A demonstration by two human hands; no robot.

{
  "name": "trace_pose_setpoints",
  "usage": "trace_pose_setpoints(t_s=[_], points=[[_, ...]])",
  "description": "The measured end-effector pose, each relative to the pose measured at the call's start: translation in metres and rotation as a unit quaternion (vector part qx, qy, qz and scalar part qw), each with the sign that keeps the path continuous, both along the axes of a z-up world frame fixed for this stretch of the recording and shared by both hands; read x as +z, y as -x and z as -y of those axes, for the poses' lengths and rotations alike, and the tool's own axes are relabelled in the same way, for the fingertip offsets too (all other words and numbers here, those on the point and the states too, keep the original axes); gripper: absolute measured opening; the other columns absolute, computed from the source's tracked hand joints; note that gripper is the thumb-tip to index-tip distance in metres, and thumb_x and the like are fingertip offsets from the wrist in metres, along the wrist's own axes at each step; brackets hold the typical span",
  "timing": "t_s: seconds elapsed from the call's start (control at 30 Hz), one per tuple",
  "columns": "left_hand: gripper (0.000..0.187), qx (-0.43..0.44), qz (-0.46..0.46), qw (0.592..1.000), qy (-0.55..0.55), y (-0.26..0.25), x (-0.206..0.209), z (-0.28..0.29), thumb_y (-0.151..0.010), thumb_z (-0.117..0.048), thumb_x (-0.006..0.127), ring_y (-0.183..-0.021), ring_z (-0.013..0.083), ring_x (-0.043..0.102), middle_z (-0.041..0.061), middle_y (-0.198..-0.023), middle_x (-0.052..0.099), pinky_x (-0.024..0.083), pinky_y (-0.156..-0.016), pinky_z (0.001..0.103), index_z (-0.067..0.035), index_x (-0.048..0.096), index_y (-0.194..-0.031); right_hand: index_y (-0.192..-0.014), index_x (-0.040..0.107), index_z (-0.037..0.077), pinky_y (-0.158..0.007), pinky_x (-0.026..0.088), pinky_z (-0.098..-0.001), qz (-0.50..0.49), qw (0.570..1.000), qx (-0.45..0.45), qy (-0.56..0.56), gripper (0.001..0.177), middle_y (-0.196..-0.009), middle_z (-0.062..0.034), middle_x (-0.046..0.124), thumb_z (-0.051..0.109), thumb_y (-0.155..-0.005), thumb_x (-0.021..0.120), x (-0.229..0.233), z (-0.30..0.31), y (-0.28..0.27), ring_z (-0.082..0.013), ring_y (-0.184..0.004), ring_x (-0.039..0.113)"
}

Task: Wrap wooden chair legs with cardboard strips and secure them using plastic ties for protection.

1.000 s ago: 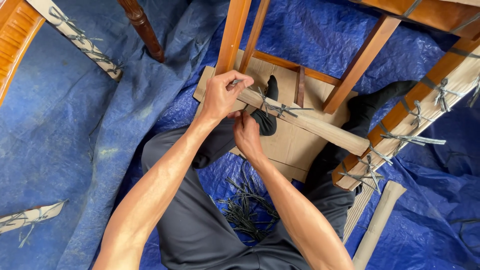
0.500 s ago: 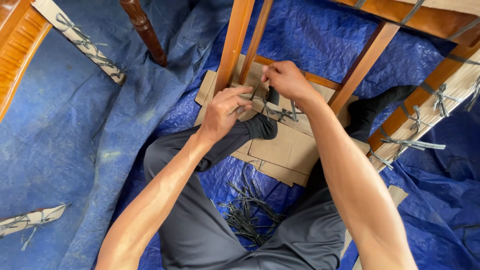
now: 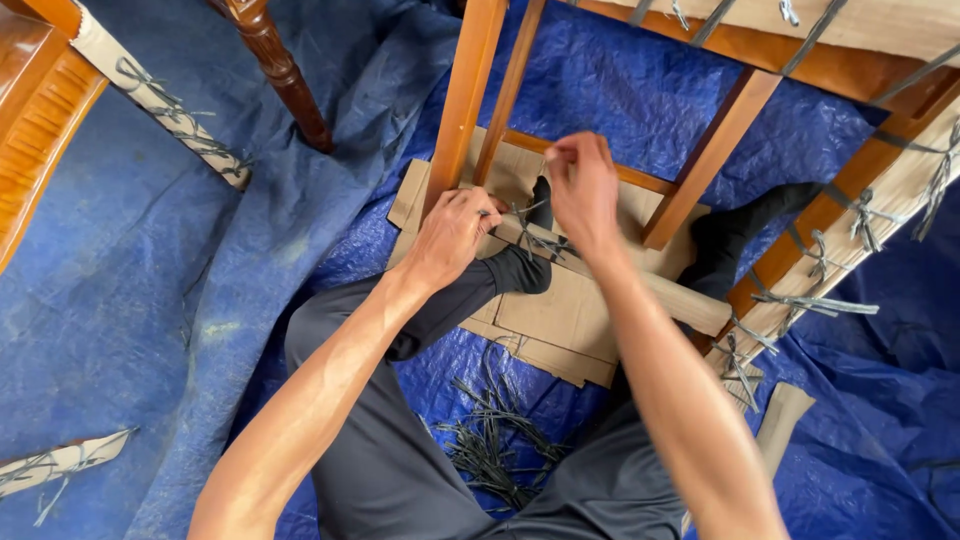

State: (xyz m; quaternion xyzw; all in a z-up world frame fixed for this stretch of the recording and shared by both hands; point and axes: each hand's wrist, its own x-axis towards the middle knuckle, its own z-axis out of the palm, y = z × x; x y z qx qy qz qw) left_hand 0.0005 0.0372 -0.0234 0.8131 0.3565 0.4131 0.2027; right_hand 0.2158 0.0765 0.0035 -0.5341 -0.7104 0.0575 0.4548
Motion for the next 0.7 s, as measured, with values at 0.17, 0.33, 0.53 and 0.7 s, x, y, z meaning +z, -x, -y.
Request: trace_pose_setpoints(t_s=[0.17,0.33,0.53,0.7], points=[[0.012,0.035,0.01,0.999,0.03,-0.011,0.0,-0.001,-0.102,-0.011,0.063,-0.096,0.036,0.067,0.012,-0.101,0.074,0.049,-0.088,0.046,-0.003,0.055,-0.1,-0.099,0.058,-0.001,-0.07,0.054,-0.029,-0.184,0.982,0.043,-0.011,0.01,-0.095,-0.0121,0.065,0.005,-0.106,0.056,-0.019,0.129,0.06,-0.0166,-0.076,0.064],[0.011,0.047,0.016,0.998,0.04,-0.009,0.003,0.0,-0.103,-0.013,0.061,-0.096,0.037,0.067,0.011,-0.102,0.075,0.05,-0.085,0.046,-0.003,0.055,-0.102,-0.13,0.048,0.002,-0.07,0.056,-0.0276,-0.401,0.886,-0.016,0.233,0.038,-0.09,-0.0095,0.068,-0.004,-0.092,0.048,-0.135,0.11,0.068,-0.0138,-0.081,0.067],[0.011,0.066,0.021,0.996,0.064,-0.013,0.001,0.002,-0.103,-0.014,0.06,-0.097,0.0392,0.065,0.012,-0.103,0.075,0.05,-0.085,0.047,-0.003,0.057,-0.103,-0.118,0.059,-0.004,-0.074,0.058,-0.0275,-0.472,0.825,0.035,0.309,0.024,-0.095,-0.0071,0.071,-0.003,-0.097,0.047,-0.149,0.07,0.064,-0.0123,-0.079,0.068],[0.009,0.054,0.095,0.992,0.065,-0.01,0.003,0.012,-0.104,-0.011,0.061,-0.103,0.036,0.065,0.014,-0.106,0.072,0.052,-0.088,0.043,-0.003,0.064,-0.106,-0.103,0.064,-0.007,-0.054,0.045,-0.0325,-0.339,0.88,0.02,0.332,0.026,-0.071,-0.0084,0.062,0.012,-0.109,0.047,-0.131,0.091,0.081,-0.0157,-0.058,0.055]])
